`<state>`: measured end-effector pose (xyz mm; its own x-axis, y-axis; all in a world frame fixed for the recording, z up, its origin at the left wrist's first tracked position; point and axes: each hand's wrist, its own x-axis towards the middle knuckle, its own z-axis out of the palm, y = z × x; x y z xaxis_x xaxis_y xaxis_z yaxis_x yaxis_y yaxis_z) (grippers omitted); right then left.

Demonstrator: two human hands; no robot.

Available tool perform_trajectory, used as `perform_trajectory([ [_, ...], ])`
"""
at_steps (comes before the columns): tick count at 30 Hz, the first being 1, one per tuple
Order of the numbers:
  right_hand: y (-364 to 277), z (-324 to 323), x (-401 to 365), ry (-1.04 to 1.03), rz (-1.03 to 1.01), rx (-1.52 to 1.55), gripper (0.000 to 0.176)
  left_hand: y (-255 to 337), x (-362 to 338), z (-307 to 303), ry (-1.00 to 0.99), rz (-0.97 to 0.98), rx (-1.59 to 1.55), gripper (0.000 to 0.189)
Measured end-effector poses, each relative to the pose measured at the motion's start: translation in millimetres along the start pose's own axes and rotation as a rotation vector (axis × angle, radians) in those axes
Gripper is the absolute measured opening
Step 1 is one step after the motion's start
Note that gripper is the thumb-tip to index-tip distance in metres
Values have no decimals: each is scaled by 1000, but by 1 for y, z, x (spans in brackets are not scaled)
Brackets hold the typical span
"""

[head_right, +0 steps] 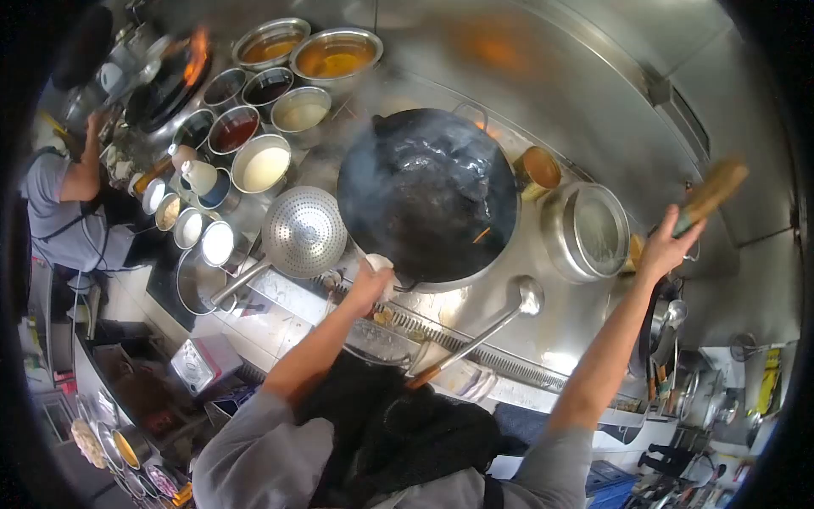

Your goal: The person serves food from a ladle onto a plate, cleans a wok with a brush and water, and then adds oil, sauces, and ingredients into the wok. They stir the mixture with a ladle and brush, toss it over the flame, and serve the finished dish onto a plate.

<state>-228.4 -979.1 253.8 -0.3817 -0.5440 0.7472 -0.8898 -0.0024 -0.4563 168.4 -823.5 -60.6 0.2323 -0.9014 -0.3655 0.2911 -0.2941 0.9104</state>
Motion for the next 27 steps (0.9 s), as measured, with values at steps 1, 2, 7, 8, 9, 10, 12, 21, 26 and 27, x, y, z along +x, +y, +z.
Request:
perform_trajectory([
  [1,-20,17,0,174,12,121,74,-9,3,-2,6,-12,-8,51],
  [2,-39,37,-2,349,26,242,81,0,-1,-3,-62,-87,-39,52],
  [7,-66,250,-204,-302,98,185,74,4,2,-2,-82,-126,54,56],
  [8,-119,236,-233,-966,437,315,74,-10,8,-4,-89,-106,68,57],
  [9,-134,236,-282,-1138,191,287,78,-9,3,-4,-95,-120,69,57],
  [10,-141,220,-314,-1362,-43,305,80,-2,2,-4,-67,-89,57,58],
  [12,-134,180,-303,-1650,-146,625,77,3,2,-14,-102,-115,40,58],
  [21,-92,132,-276,-1864,-356,527,74,-2,4,-16,-131,-130,-1,41],
  [26,-58,104,-104,-1334,-166,-664,58,27,-17,-15,-127,-178,-97,38],
  [27,-57,116,-105,-900,-166,-360,60,28,-17,-12,-101,-172,-27,36],
])
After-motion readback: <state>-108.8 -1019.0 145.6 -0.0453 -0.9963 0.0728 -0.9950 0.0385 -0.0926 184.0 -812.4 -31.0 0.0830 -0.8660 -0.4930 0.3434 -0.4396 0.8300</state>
